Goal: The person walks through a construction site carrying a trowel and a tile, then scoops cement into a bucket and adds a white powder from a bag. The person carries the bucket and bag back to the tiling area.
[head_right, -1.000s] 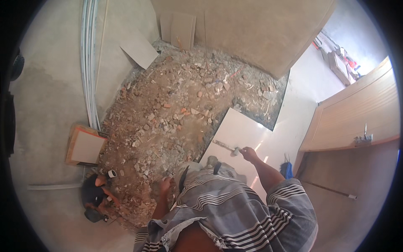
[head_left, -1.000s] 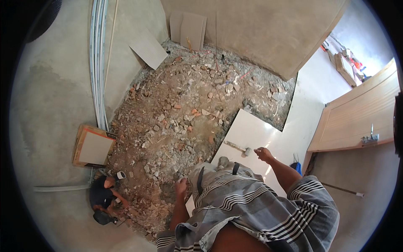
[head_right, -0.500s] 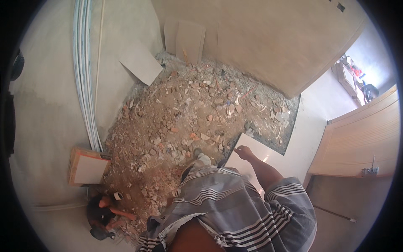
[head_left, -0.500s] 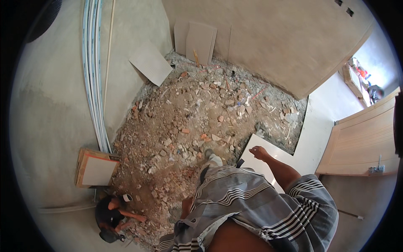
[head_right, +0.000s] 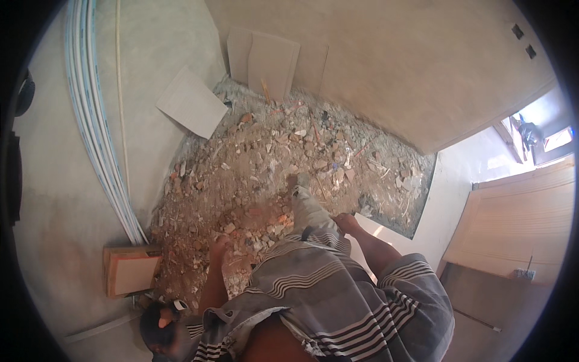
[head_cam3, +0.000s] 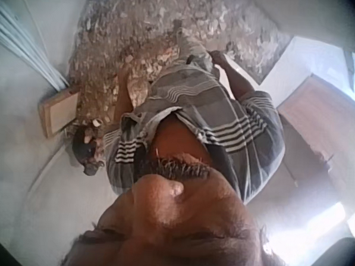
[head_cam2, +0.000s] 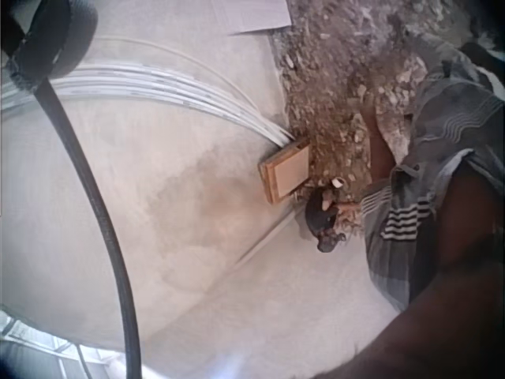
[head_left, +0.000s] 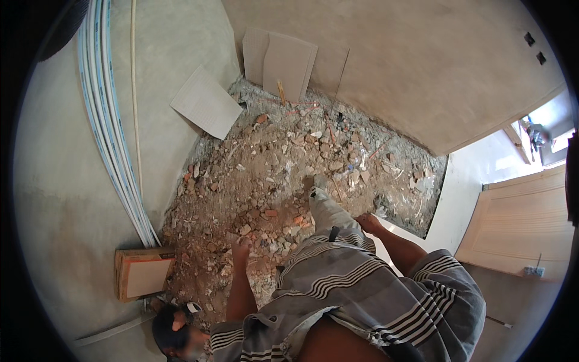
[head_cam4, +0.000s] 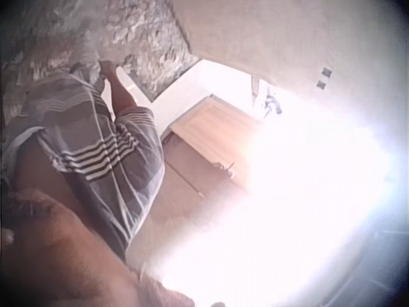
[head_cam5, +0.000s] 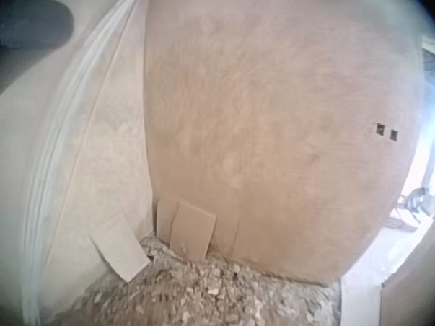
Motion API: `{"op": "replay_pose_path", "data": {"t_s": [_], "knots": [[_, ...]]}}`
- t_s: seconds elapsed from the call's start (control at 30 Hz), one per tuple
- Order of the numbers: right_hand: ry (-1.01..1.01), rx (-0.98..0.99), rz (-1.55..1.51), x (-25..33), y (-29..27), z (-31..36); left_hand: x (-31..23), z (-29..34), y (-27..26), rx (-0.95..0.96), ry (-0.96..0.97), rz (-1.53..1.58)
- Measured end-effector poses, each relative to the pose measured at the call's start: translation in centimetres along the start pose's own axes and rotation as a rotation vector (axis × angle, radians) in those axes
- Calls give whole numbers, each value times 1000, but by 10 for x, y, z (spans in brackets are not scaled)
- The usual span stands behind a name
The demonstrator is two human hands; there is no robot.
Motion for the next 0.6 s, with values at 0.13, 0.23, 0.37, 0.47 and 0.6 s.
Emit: {"op": "replay_pose_path", "data": {"t_s": [0.13, 0.23, 0.37, 0.47, 0.6], "knots": [[214, 43, -34, -28, -40, -77, -4, -64, 42, 246, 82, -362], [164, 1, -204, -30, -87, -136, 16, -72, 38, 42, -219, -178], [170, -24, -1, -23, -153, -226, -14, -59, 45, -94, -470, 74], [8, -24, 127, 16, -204, -299, -57, -78, 53, -85, -435, 244], [36, -23, 78, 78, -261, -380, -102, -139, 46, -111, -277, 263]]}}
Point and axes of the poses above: each hand's wrist, its own z-axis away from the middle knuckle, its own y-axis out of the palm, x = y × z, the point moved 10 cm from there along -z, towards the middle knuckle, and after that the axes turned 13 degrees about z, right-handed, at the moved point
